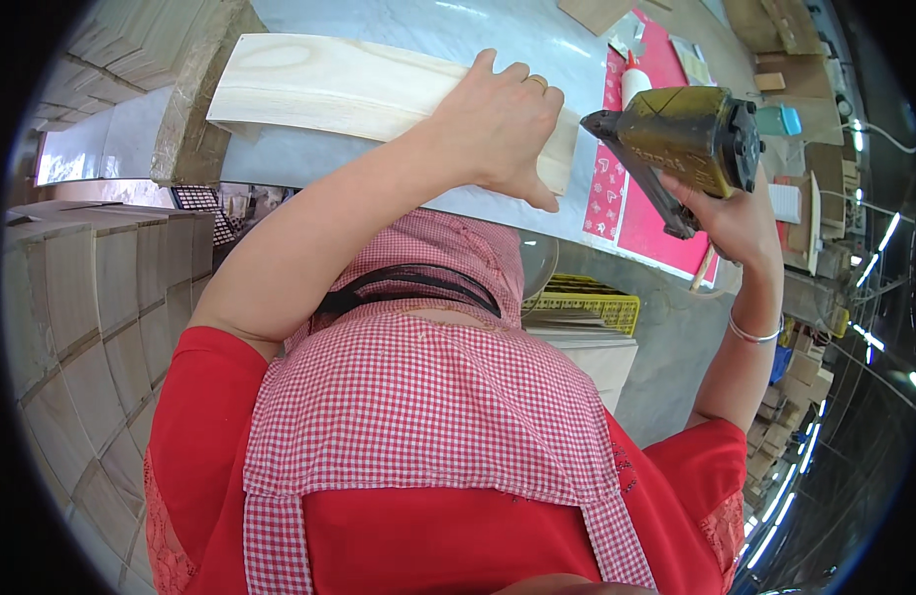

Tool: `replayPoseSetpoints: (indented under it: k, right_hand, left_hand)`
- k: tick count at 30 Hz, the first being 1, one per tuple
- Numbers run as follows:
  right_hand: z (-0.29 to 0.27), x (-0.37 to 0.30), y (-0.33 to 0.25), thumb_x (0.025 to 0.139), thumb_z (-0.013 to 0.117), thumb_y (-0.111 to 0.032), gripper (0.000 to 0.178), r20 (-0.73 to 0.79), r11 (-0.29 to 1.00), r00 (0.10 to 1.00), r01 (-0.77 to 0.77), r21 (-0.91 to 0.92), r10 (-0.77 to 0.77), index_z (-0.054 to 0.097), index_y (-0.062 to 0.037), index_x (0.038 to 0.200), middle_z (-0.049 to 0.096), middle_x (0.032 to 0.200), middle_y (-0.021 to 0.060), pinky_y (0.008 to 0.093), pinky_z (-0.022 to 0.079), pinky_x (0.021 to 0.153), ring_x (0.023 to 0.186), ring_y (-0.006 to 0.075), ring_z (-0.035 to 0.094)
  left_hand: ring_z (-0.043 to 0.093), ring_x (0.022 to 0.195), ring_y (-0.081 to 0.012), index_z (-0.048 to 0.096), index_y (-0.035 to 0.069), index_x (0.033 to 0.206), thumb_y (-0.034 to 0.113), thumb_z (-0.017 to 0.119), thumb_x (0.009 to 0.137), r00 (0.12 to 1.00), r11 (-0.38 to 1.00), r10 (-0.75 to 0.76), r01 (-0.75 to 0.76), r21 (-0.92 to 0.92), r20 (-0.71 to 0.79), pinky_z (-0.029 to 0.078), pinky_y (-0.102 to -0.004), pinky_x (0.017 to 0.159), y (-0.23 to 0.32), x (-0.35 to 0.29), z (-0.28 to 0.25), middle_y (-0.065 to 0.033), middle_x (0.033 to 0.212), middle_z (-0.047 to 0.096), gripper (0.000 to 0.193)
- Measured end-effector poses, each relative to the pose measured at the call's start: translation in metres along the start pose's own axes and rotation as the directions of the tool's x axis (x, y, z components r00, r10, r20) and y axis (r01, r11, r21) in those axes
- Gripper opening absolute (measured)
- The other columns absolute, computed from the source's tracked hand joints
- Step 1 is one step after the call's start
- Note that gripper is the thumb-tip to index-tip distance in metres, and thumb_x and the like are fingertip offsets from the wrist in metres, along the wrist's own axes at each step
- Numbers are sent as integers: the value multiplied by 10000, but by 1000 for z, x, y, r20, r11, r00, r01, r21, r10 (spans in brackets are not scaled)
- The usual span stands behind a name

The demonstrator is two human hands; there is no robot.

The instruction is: Assembling small wooden boxes using wood glue and a pneumatic nail gun at a workshop station.

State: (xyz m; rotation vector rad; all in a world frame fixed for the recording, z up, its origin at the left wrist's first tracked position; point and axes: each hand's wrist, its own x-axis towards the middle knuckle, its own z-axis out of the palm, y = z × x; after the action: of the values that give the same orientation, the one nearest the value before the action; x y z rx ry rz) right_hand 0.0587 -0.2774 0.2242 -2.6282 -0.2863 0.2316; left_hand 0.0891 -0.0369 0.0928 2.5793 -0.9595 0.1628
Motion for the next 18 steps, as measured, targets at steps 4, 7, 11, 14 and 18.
replayPoseSetpoints:
  k: [4, 7, 11, 14, 18]
  right_hand:
    - [-1, 7, -1, 778, 837, -135, 365, 10, 999, 999, 44, 17, -44, 675, 37, 1056, 743, 998, 117, 334, 544, 807, 884, 175, 698]
    - [-3, 10, 4, 788, 831, -121, 371, 33, 998, 998, 62, 9, -62, 668, 35, 1083, 737, 1020, 111, 328, 539, 820, 902, 166, 684]
    - [-5, 13, 8, 805, 822, -95, 395, 75, 997, 994, 74, -11, -73, 654, 29, 1141, 725, 1065, 96, 313, 529, 840, 935, 140, 656]
    - [-6, 15, 6, 802, 826, -101, 403, 84, 999, 995, 47, -5, -46, 653, 28, 1143, 724, 1066, 95, 314, 529, 842, 937, 139, 654]
    - [-6, 17, 5, 799, 829, -106, 411, 59, 998, 996, 61, 6, -61, 653, 25, 1146, 724, 1065, 91, 317, 530, 845, 938, 141, 655]
  left_hand:
    - [621, 1041, -279, 660, 7, 990, 623, 821, 547, 1000, 1000, -2, 2, 3, 1, 393, -499, 989, 0, 1, -1, -144, 978, 696, 776]
    - [621, 1042, -277, 660, 7, 991, 620, 821, 548, 1000, 1000, -6, 6, -1, 11, 395, -494, 986, 0, 1, -2, -141, 979, 697, 773]
    - [622, 1039, -276, 661, 9, 989, 616, 823, 546, 1000, 1000, -11, 11, -15, 18, 395, -485, 982, 1, 1, -3, -140, 982, 698, 770]
    - [624, 1034, -274, 661, 9, 987, 616, 826, 543, 1000, 1000, -12, 13, -25, 14, 395, -481, 981, 1, 1, -3, -141, 980, 698, 770]
    - [624, 1034, -272, 661, 9, 987, 610, 825, 544, 1000, 1000, -17, 18, -17, 13, 393, -479, 984, 1, 1, -3, -142, 982, 698, 764]
